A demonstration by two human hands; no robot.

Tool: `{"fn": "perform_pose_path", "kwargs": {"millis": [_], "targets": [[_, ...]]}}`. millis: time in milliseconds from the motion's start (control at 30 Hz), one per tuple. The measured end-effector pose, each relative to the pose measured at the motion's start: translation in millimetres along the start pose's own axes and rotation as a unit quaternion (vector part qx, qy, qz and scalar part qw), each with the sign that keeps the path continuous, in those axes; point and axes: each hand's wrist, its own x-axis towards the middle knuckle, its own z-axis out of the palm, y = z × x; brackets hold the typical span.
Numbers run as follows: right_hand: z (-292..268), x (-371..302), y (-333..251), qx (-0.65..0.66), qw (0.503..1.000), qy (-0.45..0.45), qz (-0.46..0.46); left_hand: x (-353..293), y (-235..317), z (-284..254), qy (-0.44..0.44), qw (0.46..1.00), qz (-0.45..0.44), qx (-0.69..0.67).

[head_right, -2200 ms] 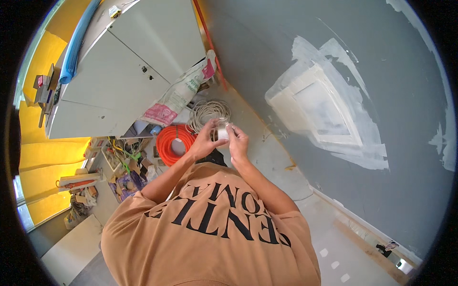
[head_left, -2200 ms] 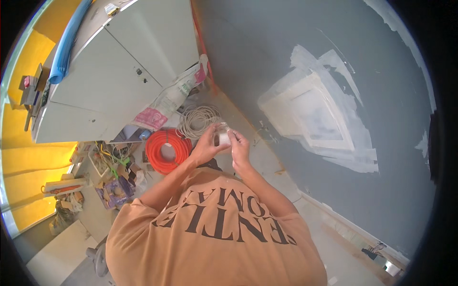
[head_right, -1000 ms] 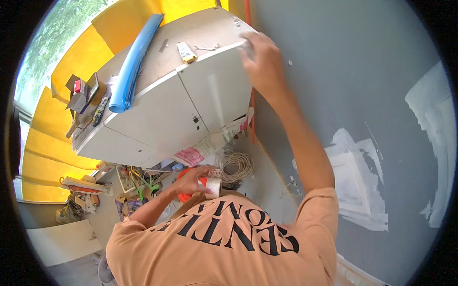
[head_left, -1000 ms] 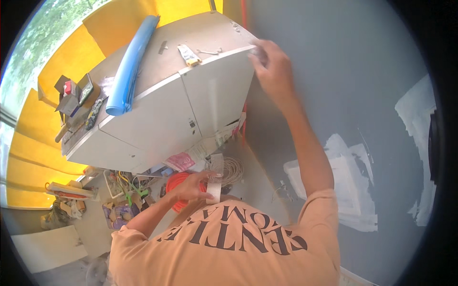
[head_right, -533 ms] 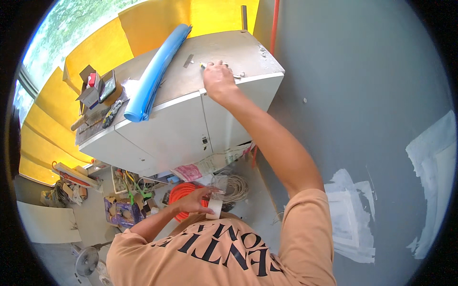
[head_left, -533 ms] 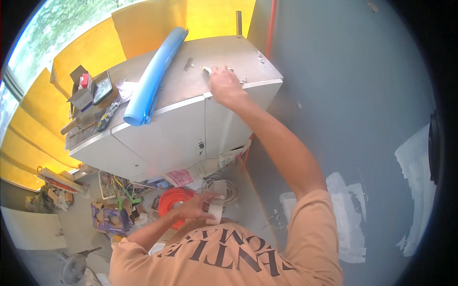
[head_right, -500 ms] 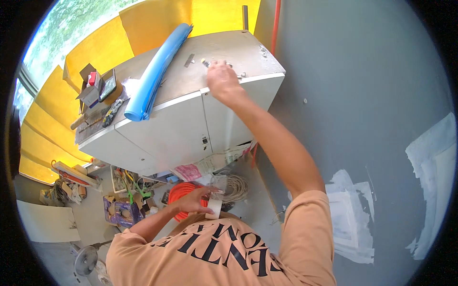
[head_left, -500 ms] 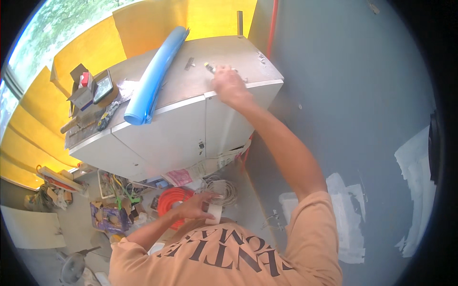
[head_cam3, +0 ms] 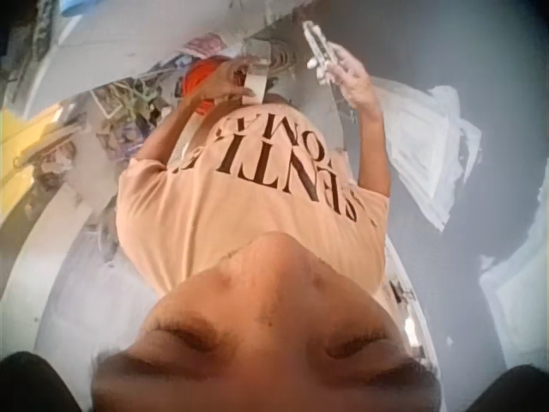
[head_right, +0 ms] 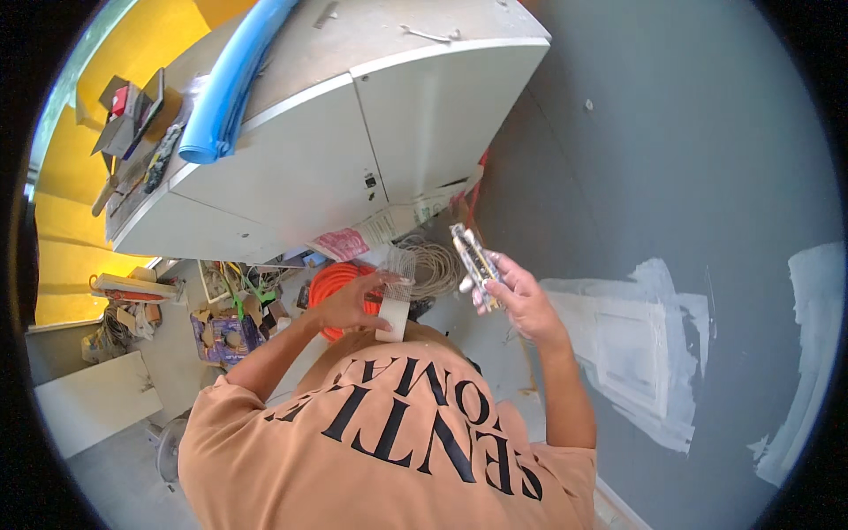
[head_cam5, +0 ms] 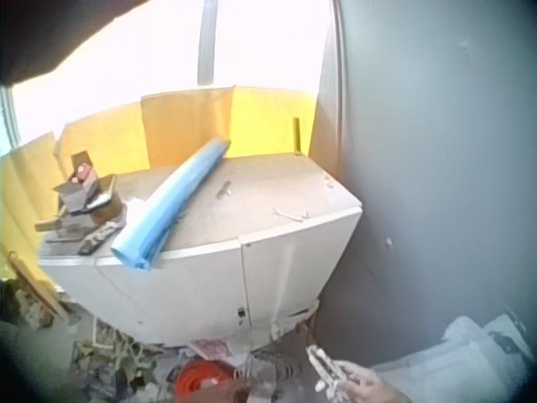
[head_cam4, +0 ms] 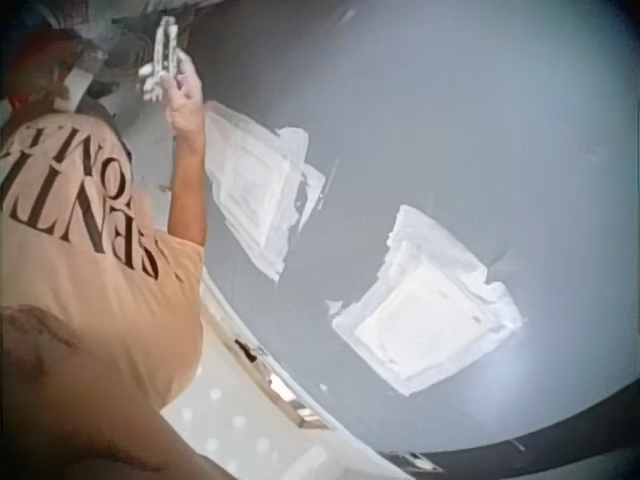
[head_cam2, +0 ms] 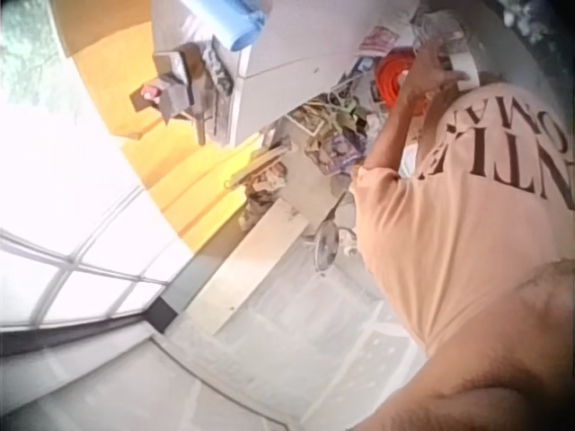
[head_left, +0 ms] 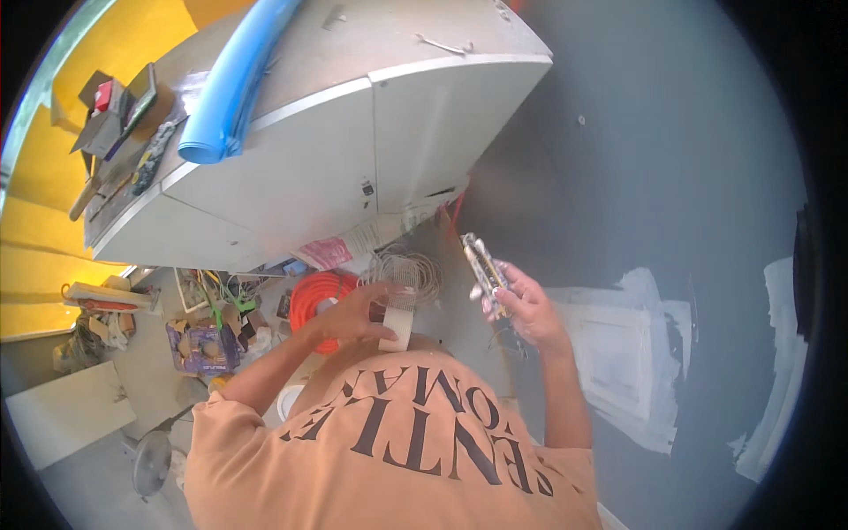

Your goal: Applying mesh tape and possibly joint compound to repair holes in a wall.

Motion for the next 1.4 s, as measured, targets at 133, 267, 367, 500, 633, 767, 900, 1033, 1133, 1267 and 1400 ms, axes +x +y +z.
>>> {"fn": "perform_pose_path", "kwargs": {"millis": [133, 267, 367, 500, 633, 767, 900, 1033, 1133, 1267, 1400], "targets": [[7, -21, 28, -0.105, 0.991, 0.061, 0.050, 13, -7, -4, -0.019, 0.999, 0.000, 0.048], [20, -33, 39, -0.301, 0.948, 0.099, 0.040, 16, 6, -2, -0.035, 0.998, -0.019, 0.039], [29, -33, 47, -0.439, 0.894, 0.089, -0.023, 18, 2, -2, -0.034, 0.999, 0.003, 0.031], [33, -22, 59, -0.516, 0.843, 0.090, -0.124, 19, -3, -1, -0.033, 0.998, 0.002, 0.048], [34, -8, 65, -0.546, 0.821, 0.072, -0.152, 17, -5, -1, -0.025, 0.997, 0.010, 0.066], [40, -3, 68, -0.569, 0.804, 0.064, -0.162, 13, 0, 1, -0.026, 0.998, 0.024, 0.042], [46, -1, 73, -0.592, 0.785, 0.057, -0.172, 10, 1, 1, -0.035, 0.998, 0.025, 0.043], [47, 5, 69, -0.613, 0.765, 0.051, -0.190, 11, -5, 4, -0.024, 0.998, 0.028, 0.043], [46, 2, 59, -0.643, 0.744, 0.037, -0.177, 12, -2, 4, -0.024, 0.999, 0.014, 0.027], [13, -20, 61, -0.719, 0.690, 0.014, -0.080, 12, 10, -2, -0.011, 1.000, 0.007, 0.002], [-23, -47, 44, -0.691, 0.718, 0.078, -0.032, 5, 9, -11, 0.006, 0.996, 0.019, 0.083]]}}
